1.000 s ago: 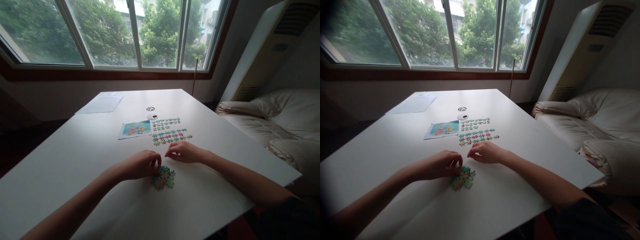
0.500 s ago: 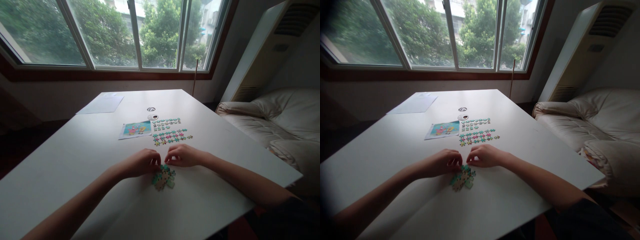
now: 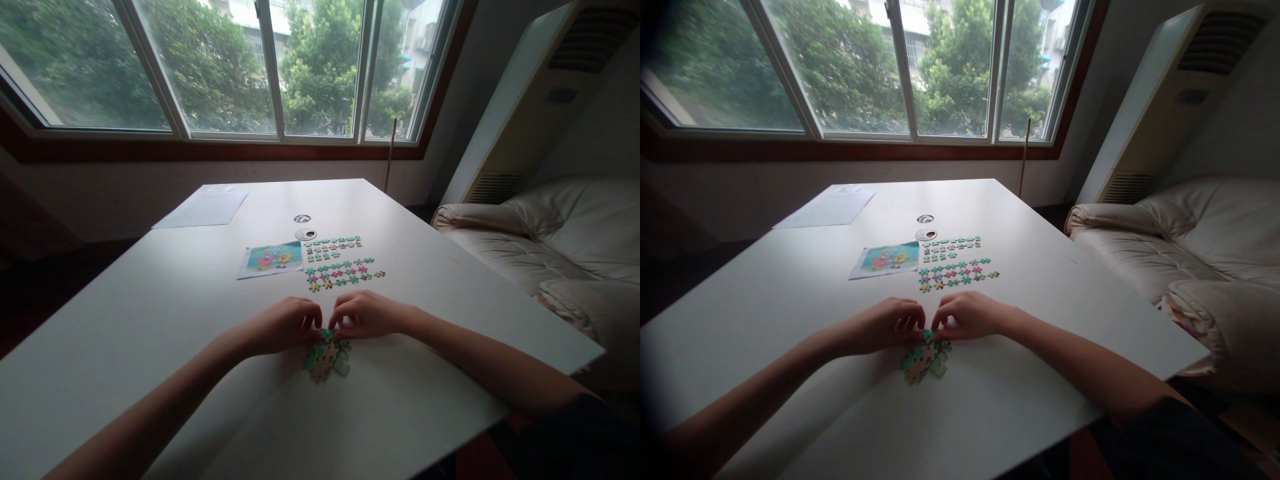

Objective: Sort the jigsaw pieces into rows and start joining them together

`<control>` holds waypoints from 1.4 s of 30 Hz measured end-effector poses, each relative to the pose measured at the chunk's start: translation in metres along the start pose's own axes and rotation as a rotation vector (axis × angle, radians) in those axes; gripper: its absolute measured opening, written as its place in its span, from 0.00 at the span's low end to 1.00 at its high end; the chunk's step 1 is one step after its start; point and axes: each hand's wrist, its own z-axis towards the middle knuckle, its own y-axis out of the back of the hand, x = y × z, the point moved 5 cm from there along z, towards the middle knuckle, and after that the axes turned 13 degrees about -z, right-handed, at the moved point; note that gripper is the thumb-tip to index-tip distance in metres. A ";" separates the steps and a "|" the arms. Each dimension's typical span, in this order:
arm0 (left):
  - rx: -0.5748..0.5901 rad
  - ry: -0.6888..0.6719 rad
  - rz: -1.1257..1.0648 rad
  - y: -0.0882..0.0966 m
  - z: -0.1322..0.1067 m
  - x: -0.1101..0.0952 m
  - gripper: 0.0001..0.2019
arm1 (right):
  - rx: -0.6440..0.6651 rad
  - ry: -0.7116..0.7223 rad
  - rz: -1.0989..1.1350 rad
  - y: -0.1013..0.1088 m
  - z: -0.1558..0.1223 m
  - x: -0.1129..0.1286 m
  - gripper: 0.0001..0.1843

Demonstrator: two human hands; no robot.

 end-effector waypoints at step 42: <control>-0.275 0.263 -0.778 0.012 0.001 0.025 0.12 | -0.524 -0.138 -0.103 0.022 -0.002 -0.005 0.07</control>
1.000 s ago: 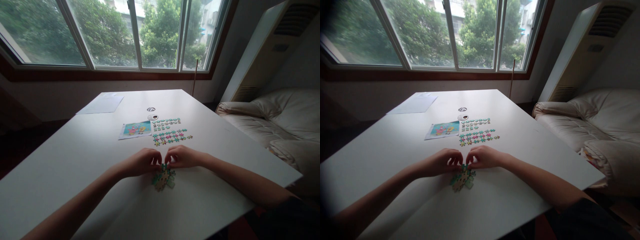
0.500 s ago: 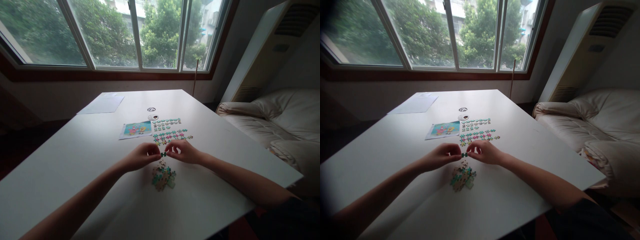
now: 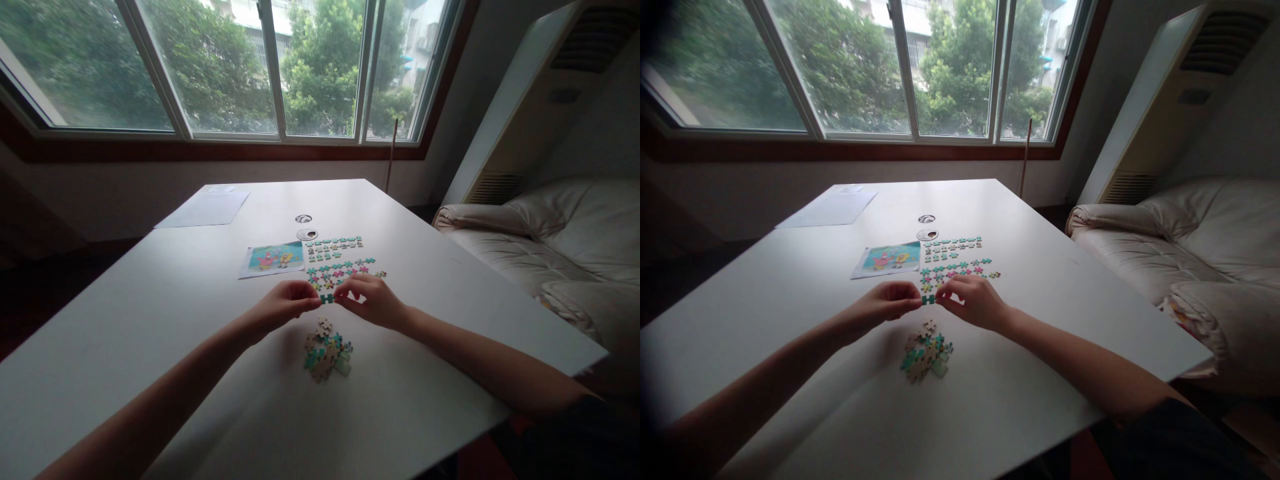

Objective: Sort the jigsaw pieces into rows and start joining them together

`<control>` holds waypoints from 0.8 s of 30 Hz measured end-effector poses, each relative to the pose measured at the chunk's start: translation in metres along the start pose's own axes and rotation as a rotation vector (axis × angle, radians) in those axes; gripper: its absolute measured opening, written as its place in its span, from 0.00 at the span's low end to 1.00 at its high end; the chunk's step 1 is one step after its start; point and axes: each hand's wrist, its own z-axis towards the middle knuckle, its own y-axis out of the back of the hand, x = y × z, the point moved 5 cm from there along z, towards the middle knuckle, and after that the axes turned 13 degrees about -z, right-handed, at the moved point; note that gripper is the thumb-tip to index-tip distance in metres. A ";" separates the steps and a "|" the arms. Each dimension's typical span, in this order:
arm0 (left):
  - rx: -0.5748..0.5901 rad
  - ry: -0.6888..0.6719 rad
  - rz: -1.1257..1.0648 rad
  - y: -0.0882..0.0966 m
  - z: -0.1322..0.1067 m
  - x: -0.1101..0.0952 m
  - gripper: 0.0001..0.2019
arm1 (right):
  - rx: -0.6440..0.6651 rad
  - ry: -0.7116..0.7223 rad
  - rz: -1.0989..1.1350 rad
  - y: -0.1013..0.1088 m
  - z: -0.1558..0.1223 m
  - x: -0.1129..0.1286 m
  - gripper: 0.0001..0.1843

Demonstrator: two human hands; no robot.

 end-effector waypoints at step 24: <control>0.215 -0.302 0.777 -0.017 -0.008 -0.003 0.09 | -0.045 -0.052 0.011 0.020 0.004 -0.054 0.07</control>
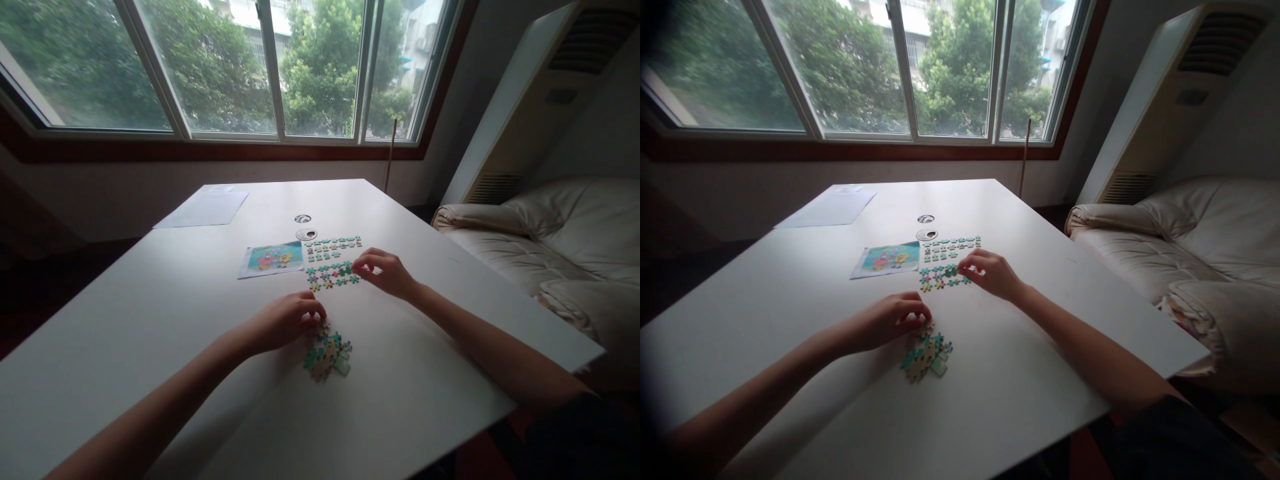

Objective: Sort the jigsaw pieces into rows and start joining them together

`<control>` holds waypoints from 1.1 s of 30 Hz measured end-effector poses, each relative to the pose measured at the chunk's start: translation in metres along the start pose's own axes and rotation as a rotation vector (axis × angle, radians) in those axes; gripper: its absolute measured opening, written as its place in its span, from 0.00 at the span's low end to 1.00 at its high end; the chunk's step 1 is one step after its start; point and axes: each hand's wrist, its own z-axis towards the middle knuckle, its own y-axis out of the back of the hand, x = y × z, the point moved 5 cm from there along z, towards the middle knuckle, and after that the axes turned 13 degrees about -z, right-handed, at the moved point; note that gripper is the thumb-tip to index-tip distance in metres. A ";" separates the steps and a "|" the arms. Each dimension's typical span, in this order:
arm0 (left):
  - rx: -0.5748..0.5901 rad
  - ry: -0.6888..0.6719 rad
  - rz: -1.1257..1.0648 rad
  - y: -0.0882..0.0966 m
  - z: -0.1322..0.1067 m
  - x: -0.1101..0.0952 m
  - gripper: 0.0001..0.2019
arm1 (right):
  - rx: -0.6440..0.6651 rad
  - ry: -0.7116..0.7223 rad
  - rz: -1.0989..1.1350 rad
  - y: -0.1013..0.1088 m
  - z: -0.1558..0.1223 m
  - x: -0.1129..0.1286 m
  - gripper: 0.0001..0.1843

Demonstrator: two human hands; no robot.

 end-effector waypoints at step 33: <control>-0.121 -0.032 0.014 0.001 0.006 0.007 0.07 | 0.233 -0.343 -0.242 -0.001 -0.033 -0.123 0.11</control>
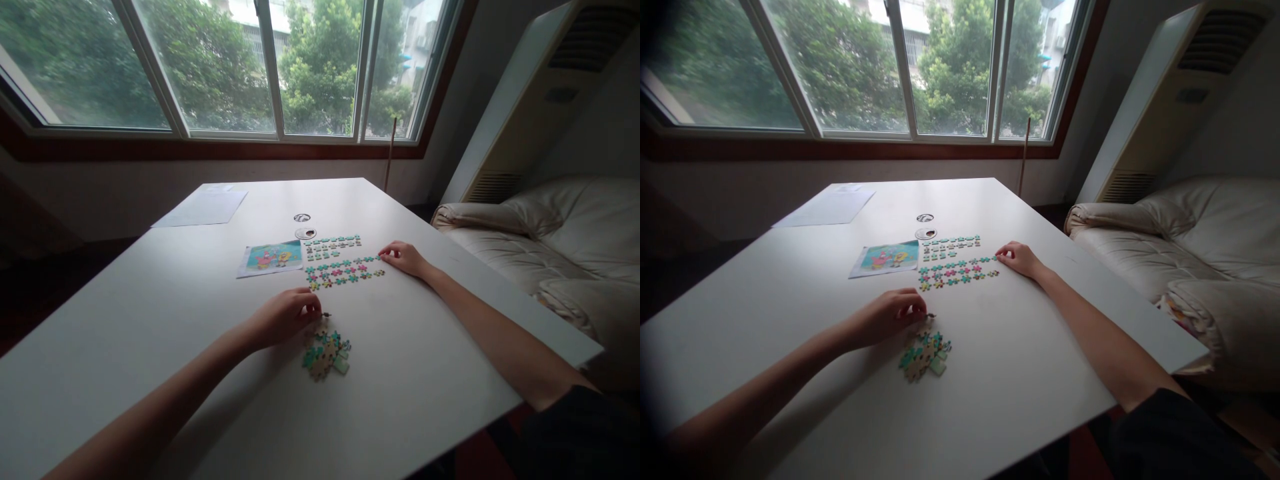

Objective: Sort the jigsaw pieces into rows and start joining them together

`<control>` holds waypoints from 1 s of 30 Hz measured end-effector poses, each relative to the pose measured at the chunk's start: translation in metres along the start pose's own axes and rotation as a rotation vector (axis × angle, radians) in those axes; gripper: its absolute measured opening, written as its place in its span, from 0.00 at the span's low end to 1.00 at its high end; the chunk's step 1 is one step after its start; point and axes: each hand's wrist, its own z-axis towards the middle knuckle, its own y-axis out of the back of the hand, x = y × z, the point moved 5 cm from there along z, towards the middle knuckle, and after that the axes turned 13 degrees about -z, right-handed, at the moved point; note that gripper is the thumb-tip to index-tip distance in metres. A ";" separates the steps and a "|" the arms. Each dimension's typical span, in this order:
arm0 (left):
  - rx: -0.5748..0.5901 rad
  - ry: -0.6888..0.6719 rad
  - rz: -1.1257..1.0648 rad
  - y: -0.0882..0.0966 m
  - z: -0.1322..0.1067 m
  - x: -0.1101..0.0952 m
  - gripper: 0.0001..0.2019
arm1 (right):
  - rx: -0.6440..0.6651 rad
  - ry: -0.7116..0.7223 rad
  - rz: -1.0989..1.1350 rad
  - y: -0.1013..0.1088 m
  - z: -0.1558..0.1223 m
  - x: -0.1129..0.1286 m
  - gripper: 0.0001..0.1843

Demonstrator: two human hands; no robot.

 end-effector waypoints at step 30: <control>-0.087 0.175 -0.387 0.005 0.003 0.003 0.14 | -0.140 0.527 0.204 0.026 -0.037 0.173 0.06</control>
